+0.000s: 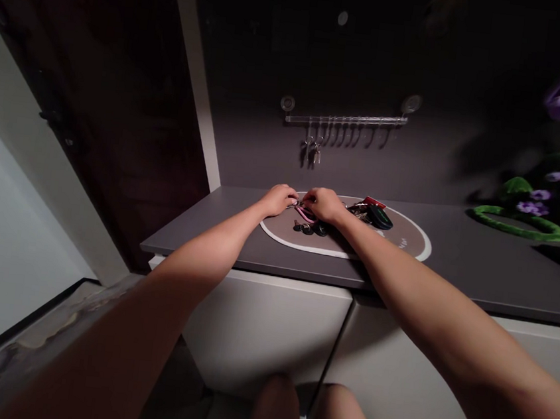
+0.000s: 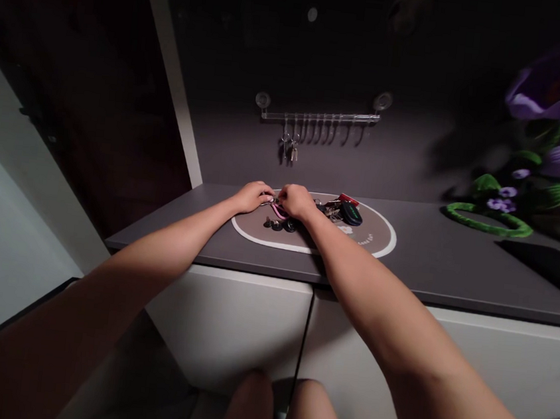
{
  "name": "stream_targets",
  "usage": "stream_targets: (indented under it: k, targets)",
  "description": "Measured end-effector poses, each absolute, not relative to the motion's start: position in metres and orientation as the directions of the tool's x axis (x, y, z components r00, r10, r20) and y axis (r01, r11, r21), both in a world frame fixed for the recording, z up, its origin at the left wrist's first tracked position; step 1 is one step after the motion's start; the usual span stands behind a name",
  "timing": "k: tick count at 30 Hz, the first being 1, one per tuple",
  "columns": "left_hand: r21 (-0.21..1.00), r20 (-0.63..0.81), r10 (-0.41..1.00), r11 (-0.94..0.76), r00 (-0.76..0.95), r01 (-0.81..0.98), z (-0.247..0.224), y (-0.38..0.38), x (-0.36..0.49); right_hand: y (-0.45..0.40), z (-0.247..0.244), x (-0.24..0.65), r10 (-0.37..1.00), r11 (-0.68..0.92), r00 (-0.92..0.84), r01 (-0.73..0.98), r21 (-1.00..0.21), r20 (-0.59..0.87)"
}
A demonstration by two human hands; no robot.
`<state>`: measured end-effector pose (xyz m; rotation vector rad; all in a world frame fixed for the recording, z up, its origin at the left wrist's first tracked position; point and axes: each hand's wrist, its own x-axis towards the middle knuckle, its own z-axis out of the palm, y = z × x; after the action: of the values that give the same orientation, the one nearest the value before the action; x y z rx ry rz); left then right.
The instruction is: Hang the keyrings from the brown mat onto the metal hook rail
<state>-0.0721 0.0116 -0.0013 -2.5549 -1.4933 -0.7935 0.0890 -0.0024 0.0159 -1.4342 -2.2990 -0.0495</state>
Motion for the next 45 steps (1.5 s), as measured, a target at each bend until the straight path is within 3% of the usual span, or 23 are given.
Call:
stream_targets:
  k: [14, 21, 26, 31, 35, 45]
  targets:
    - [0.315, 0.592, 0.753, -0.544, 0.287, 0.777, 0.013, 0.002, -0.073, -0.008, 0.021, 0.088, 0.835, 0.486, -0.381, 0.849, -0.207, 0.396]
    - [0.609, 0.593, 0.797, -0.536, 0.113, 0.584, 0.021, -0.006, -0.068, -0.008, 0.022, 0.088, 0.792, 0.554, -0.360, 0.765, -0.329, 0.494]
    - [0.742, 0.601, 0.797, -0.582, 0.053, 0.333, 0.021, -0.003, -0.068, -0.005, 0.019, 0.089, 0.762, 0.616, -0.301, 0.612, -0.497, 0.574]
    - [0.804, 0.586, 0.811, -0.582, 0.009, 0.124, 0.022, -0.002, -0.067, 0.000, 0.018, 0.086, 0.771, 0.637, -0.264, 0.303, -0.709, 0.579]
    - [0.821, 0.570, 0.822, -0.568, -0.012, 0.060, 0.023, 0.000, -0.067, -0.006, 0.023, 0.082, 0.815, 0.555, -0.245, 0.068, -0.829, 0.526]
    - [0.844, 0.535, 0.845, -0.535, -0.023, -0.033, 0.021, 0.004, -0.067, -0.009, 0.024, 0.083, 0.804, 0.570, -0.218, 0.019, -0.821, 0.553]
